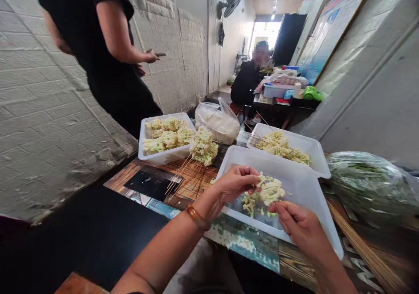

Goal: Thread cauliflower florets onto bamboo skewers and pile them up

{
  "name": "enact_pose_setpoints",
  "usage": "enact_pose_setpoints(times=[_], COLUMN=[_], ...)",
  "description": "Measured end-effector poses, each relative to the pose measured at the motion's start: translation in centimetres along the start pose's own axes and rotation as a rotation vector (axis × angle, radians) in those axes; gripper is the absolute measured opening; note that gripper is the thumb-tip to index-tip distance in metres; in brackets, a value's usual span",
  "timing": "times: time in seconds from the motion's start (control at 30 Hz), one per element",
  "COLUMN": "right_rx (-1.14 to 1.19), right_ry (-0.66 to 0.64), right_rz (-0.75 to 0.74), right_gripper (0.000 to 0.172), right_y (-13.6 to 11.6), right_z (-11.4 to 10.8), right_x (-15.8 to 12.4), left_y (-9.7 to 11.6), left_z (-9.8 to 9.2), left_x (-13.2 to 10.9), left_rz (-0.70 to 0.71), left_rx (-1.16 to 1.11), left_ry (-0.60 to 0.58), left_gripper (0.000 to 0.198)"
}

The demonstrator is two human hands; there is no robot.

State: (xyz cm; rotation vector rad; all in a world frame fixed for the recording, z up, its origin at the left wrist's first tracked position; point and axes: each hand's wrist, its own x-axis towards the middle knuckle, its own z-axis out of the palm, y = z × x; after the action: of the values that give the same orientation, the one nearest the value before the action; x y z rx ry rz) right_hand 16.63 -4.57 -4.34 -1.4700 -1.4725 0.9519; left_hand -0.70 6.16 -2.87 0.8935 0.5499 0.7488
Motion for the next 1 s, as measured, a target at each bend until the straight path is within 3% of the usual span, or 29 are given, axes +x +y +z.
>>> enact_pose_setpoints(times=[0.2,0.43,1.0], right_rx=[0.045,-0.02,-0.133], right_ry=[0.007,-0.111,-0.1], right_rz=[0.021,-0.004,-0.039], right_gripper=[0.041,0.042,0.041], right_y=[0.4,1.9,1.5], right_z=[0.0,-0.6,-0.6], right_x=[0.1,0.4,0.5], left_y=[0.1,0.0,-0.2], left_z=[0.2,0.1,0.1], left_x=[-0.1,-0.1,0.1], left_rz=[0.029,-0.006,-0.034], left_rx=[-0.05,-0.061,-0.033], left_ry=[0.004,-0.002,0.035], left_gripper=[0.031,0.028,0.023])
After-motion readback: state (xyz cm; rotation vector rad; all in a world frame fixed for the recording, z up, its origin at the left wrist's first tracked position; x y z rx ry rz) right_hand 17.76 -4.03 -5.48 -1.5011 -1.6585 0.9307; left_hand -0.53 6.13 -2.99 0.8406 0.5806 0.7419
